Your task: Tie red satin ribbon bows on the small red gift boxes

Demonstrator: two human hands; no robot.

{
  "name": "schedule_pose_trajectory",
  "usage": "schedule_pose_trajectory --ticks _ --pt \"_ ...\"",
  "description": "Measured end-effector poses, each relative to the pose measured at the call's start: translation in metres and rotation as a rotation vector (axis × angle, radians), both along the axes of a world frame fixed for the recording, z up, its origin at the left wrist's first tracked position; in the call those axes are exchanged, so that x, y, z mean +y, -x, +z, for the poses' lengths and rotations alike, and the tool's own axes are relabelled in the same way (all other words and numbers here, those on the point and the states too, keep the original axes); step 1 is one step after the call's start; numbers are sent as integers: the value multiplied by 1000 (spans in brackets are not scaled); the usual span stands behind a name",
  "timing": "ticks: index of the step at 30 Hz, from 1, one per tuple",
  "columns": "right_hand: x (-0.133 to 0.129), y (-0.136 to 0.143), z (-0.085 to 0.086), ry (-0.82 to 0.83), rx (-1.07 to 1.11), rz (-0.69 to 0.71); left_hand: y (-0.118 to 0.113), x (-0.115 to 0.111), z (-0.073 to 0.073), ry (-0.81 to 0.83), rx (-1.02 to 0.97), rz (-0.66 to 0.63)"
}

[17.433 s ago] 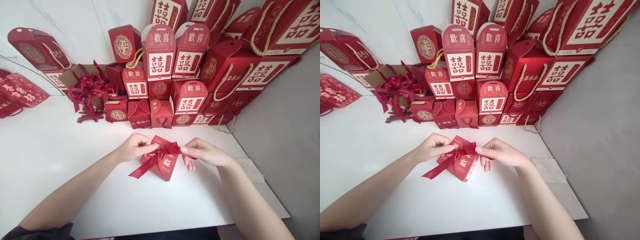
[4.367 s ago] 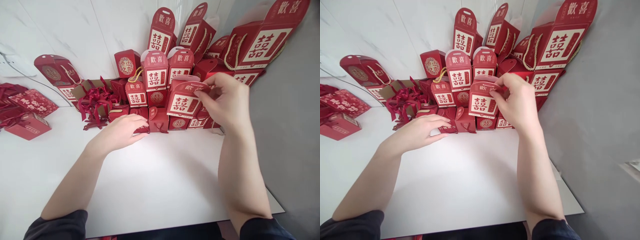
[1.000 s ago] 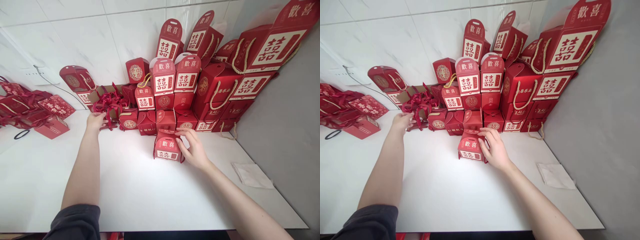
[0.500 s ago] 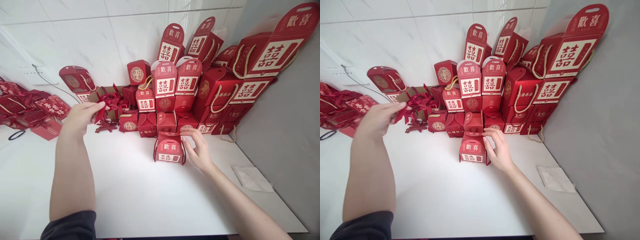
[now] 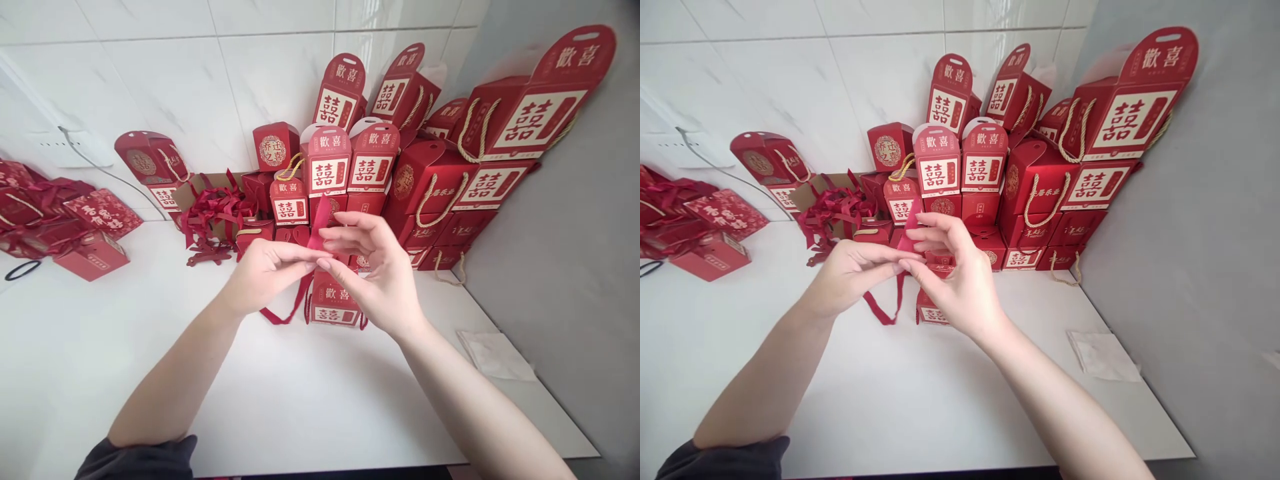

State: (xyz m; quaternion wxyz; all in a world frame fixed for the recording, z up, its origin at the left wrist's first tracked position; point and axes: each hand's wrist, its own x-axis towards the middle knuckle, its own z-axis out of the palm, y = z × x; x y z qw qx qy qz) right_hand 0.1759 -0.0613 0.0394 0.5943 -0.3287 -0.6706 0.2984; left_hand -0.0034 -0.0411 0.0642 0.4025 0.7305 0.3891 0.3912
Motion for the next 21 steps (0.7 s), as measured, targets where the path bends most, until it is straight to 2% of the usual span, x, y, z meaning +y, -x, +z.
schedule_pose_trajectory --ticks 3,6,9,11,14,21 --pt "12 -2 -11 202 83 70 -6 3 -7 9 -13 -58" --pt "22 -7 -17 354 256 58 -8 4 -12 61 -90 -57" --pt "26 -9 -18 466 196 202 -11 4 -18 133 -125 -25" --pt "26 -9 -18 478 113 276 -14 5 -23 157 -86 14" --pt "28 -9 -17 434 158 196 -18 7 -27 198 -11 51" --pt "31 -23 -9 381 329 87 -13 4 -19 211 218 -86"
